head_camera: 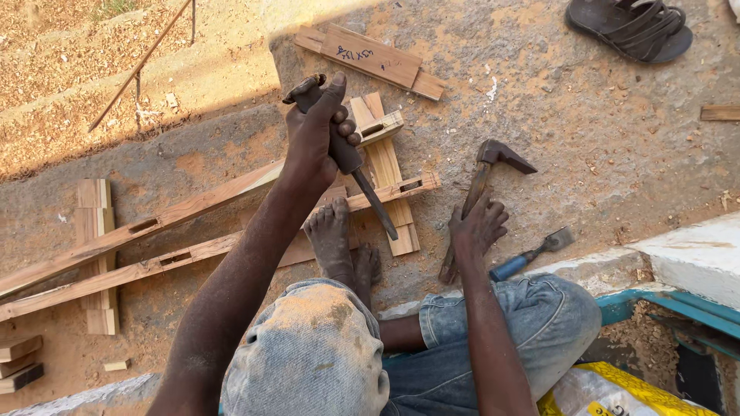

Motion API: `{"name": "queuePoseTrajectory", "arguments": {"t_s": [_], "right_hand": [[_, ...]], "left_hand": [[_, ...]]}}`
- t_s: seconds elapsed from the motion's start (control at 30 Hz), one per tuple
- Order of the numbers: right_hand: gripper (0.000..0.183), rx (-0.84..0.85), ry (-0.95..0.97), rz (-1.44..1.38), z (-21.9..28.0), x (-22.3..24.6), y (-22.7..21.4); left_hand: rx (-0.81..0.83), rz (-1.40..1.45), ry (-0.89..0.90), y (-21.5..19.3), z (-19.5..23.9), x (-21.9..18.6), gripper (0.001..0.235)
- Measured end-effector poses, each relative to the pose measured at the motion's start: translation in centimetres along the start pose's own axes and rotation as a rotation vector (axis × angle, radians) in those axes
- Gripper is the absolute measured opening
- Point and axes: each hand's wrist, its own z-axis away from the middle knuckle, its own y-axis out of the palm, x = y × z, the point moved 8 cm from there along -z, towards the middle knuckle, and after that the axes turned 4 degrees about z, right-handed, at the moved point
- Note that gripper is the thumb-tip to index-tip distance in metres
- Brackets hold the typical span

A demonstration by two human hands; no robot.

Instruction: The person sits on the ground and uses a hammer and chisel to carve rectangular notches into wooden planks. They repeatedly strike the chisel to remove wood chips and refine the joints.

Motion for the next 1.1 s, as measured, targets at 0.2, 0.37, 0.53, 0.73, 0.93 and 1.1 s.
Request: {"name": "queuePoseTrajectory", "arguments": {"t_s": [0.2,0.37,0.53,0.73,0.93,1.1], "right_hand": [[0.048,0.422,-0.032,-0.54,3.3,4.4,3.0],[0.08,0.523,-0.049,-0.507,5.6,6.9,5.1],[0.096,0.425,-0.196,-0.276,7.1,8.9,5.4],[0.098,0.313,-0.277,-0.144,7.8,10.5,5.7],[0.09,0.353,-0.165,-0.179,6.8,9.4,5.3],[0.088,0.225,-0.223,-0.218,5.7,10.0,3.3]], "left_hand": [[-0.072,0.039,-0.031,-1.6,-0.5,2.4,0.032],[-0.061,-0.044,0.05,-1.3,0.4,1.3,0.032],[0.042,-0.856,0.151,-1.5,2.1,0.0,0.037],[0.587,-1.948,0.37,-0.4,2.6,6.7,0.048],[0.445,-2.039,0.297,-3.7,0.2,10.0,0.143],[0.437,-2.023,0.025,-6.5,-2.4,10.7,0.171]]}}
